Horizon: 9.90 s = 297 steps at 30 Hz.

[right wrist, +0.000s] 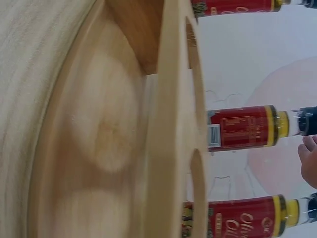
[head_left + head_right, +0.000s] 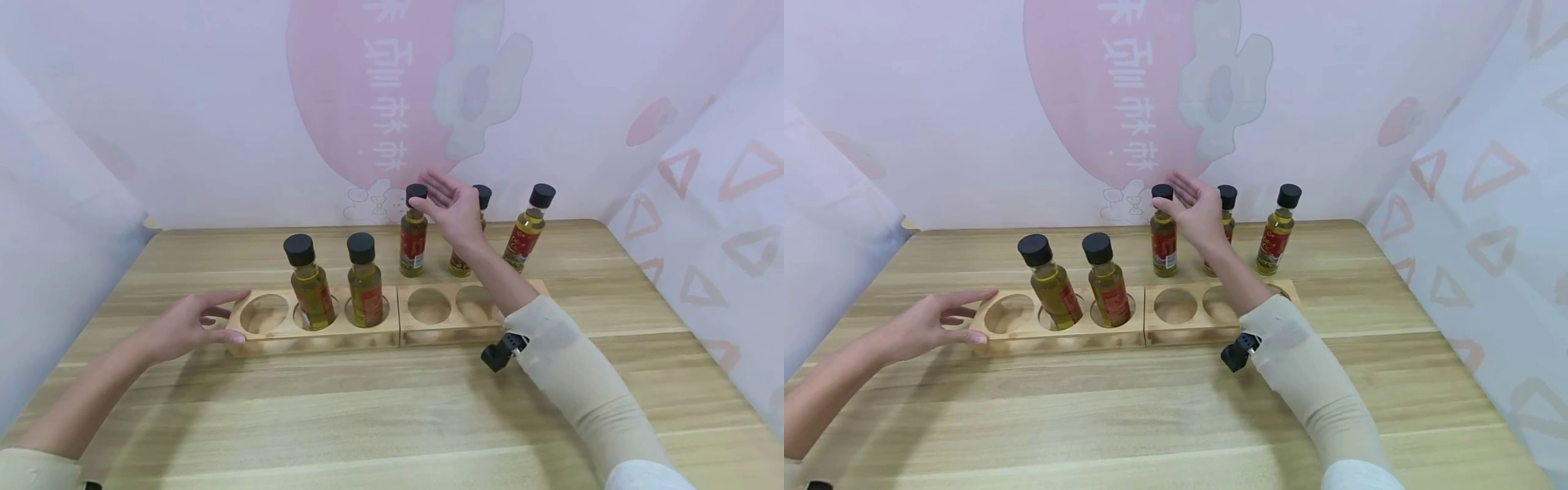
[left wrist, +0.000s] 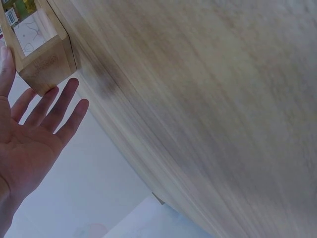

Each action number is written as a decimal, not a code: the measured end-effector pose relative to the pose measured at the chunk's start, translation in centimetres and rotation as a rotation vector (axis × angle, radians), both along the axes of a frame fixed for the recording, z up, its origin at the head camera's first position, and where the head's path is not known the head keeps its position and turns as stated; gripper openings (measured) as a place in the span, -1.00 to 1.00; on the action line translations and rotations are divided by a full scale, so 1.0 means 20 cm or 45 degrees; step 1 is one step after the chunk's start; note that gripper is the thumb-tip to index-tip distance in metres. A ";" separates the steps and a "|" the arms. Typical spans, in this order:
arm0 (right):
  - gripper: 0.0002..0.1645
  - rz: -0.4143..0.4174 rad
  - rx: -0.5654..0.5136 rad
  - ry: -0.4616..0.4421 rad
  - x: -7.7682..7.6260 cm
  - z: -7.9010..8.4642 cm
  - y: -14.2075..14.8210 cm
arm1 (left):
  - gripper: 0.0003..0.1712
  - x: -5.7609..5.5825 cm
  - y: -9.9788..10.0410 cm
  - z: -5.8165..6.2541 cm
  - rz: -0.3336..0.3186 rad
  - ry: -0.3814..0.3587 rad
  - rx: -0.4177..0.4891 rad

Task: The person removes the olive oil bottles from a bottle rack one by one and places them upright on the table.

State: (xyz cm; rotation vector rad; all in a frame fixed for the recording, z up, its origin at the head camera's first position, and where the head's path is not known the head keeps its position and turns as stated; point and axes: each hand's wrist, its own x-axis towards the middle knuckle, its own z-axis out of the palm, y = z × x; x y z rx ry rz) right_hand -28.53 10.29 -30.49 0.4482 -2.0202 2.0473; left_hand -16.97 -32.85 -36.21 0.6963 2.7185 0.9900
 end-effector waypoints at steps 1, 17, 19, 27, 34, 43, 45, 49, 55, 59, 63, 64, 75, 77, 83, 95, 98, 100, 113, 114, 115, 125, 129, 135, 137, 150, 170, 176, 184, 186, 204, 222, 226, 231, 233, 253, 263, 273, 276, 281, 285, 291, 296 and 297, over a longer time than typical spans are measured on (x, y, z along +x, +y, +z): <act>-0.24 0.009 -0.028 0.010 0.00 0.01 0.00 | -0.07 0.00 0.00 0.00 0.000 -0.004 0.001; -0.25 0.154 -0.168 0.135 0.20 0.11 0.01 | -0.07 0.01 -0.01 0.00 0.001 -0.010 0.006; -0.26 0.185 -0.155 0.134 0.23 0.11 0.01 | -0.07 0.01 -0.01 0.00 0.003 -0.009 0.005; -0.25 0.315 -0.123 0.080 0.30 0.08 -0.03 | -0.07 0.01 -0.01 0.00 0.005 -0.005 -0.004; -0.28 0.449 -0.122 0.044 0.35 0.06 -0.07 | -0.06 0.01 -0.01 0.00 0.004 -0.013 -0.001; -0.29 0.583 -0.028 0.029 0.37 0.03 -0.14 | -0.06 0.01 -0.01 0.00 0.009 -0.024 -0.002; -0.28 0.608 -0.030 0.016 0.37 0.02 -0.15 | -0.06 0.01 -0.01 0.01 0.011 -0.023 -0.005; -0.29 0.618 -0.015 -0.009 0.37 0.00 -0.19 | -0.06 0.02 -0.01 0.01 0.017 -0.026 -0.009; -0.30 0.611 0.007 -0.040 0.39 -0.01 -0.23 | -0.06 0.02 -0.01 0.01 0.017 -0.023 -0.009; -0.31 0.607 0.034 -0.023 0.39 -0.01 -0.25 | -0.06 0.01 -0.01 0.00 0.018 -0.023 -0.011; -0.33 0.617 0.051 -0.005 0.39 -0.02 -0.26 | -0.06 0.01 -0.01 0.00 0.021 -0.025 -0.009; -0.33 0.615 0.053 -0.005 0.39 -0.02 -0.26 | -0.06 0.01 -0.01 0.00 0.021 -0.025 -0.007; -0.39 0.601 0.050 0.047 0.38 -0.04 -0.28 | -0.06 0.02 -0.01 0.00 0.022 -0.023 0.001; -0.40 0.603 0.043 0.057 0.38 -0.04 -0.28 | -0.06 0.01 -0.01 0.00 0.023 -0.024 -0.001; -0.41 0.602 0.030 0.077 0.38 -0.03 -0.29 | -0.07 0.01 -0.01 0.00 0.019 -0.028 0.003; -0.44 0.542 0.051 0.074 0.38 -0.03 -0.29 | -0.07 0.01 -0.01 -0.01 0.016 -0.020 0.029; -0.44 0.534 0.052 0.073 0.38 -0.03 -0.29 | -0.07 0.01 -0.01 -0.01 0.010 -0.014 0.033; -0.45 0.530 0.050 0.071 0.38 -0.02 -0.29 | -0.07 0.01 -0.01 -0.01 0.007 -0.012 0.034; -0.44 0.508 0.003 0.085 0.39 0.03 -0.29 | -0.08 0.01 -0.01 -0.01 -0.008 -0.010 0.048; -0.45 0.510 -0.005 0.087 0.39 0.03 -0.29 | -0.08 0.01 -0.01 -0.01 -0.010 -0.006 0.048; -0.45 0.502 -0.002 0.093 0.39 0.04 -0.29 | -0.08 0.01 -0.01 -0.01 -0.011 -0.002 0.049; -0.48 0.477 -0.014 0.143 0.39 0.09 -0.28 | -0.07 0.01 -0.01 -0.01 -0.015 0.001 0.045; -0.47 0.483 -0.021 0.149 0.39 0.12 -0.27 | -0.07 0.01 -0.01 -0.01 -0.007 -0.013 0.042; -0.48 0.483 -0.021 0.164 0.39 0.14 -0.26 | -0.07 0.01 -0.01 0.00 0.003 -0.018 0.032; -0.48 0.489 -0.031 0.171 0.39 0.14 -0.26 | -0.06 0.01 -0.01 0.00 0.008 -0.020 0.027; -0.49 0.478 -0.068 0.209 0.39 0.18 -0.25 | -0.07 0.01 -0.02 -0.01 -0.010 -0.003 0.036; -0.46 0.373 -0.130 0.186 0.33 0.21 -0.28 | -0.07 0.01 -0.01 0.00 0.010 -0.018 0.018; -0.45 0.328 -0.103 0.189 0.31 0.21 -0.27 | -0.07 0.01 -0.01 0.00 0.009 -0.025 0.022; -0.43 0.307 -0.092 0.148 0.29 0.22 -0.27 | -0.07 0.01 -0.02 -0.01 0.000 -0.016 0.025; -0.43 0.302 -0.079 0.140 0.28 0.22 -0.27 | -0.07 0.01 -0.02 -0.02 -0.001 -0.014 0.026; -0.44 0.260 -0.055 0.104 0.19 0.17 -0.27 | -0.08 0.01 -0.01 0.00 -0.003 -0.001 0.013; -0.45 0.242 -0.026 0.071 0.11 0.10 -0.34 | -0.08 0.01 -0.01 -0.01 0.007 -0.009 0.015; -0.46 0.249 -0.009 0.068 0.10 0.08 -0.36 | -0.07 0.01 -0.01 -0.01 0.008 -0.004 0.017; -0.45 0.246 0.013 0.049 0.09 0.07 -0.37 | -0.07 0.02 -0.01 -0.01 0.014 -0.014 0.014; -0.45 0.240 0.018 0.044 0.08 0.06 -0.38 | -0.07 0.02 -0.01 0.00 0.017 -0.017 0.010; -0.45 0.192 0.043 0.074 0.03 0.00 -0.40 | -0.07 0.01 -0.01 -0.01 0.003 -0.006 0.008; -0.44 0.188 0.048 0.058 0.00 -0.01 -0.41 | -0.08 0.02 -0.02 -0.01 -0.005 -0.002 0.026; -0.43 0.194 0.055 0.035 -0.01 -0.02 -0.44 | -0.09 0.02 -0.02 -0.02 -0.014 0.019 0.021; -0.43 0.198 0.055 0.037 -0.01 -0.01 -0.45 | -0.08 0.02 -0.02 -0.01 -0.009 0.012 0.019; -0.43 0.202 0.046 0.046 -0.01 -0.02 -0.45 | -0.07 0.02 -0.02 -0.01 -0.003 0.001 0.017; -0.42 0.198 0.051 0.050 -0.02 -0.02 -0.46 | -0.06 0.02 -0.02 -0.01 -0.004 -0.002 0.011; -0.41 0.192 0.060 0.056 -0.03 -0.03 -0.47 | -0.06 0.02 -0.02 -0.01 -0.006 -0.005 0.014; -0.42 0.185 0.072 0.070 -0.03 -0.03 -0.48 | -0.07 0.02 -0.02 -0.02 -0.007 -0.003 0.020; -0.41 0.184 0.073 0.070 -0.03 -0.04 -0.48 | -0.07 0.02 -0.02 -0.02 -0.008 -0.003 0.020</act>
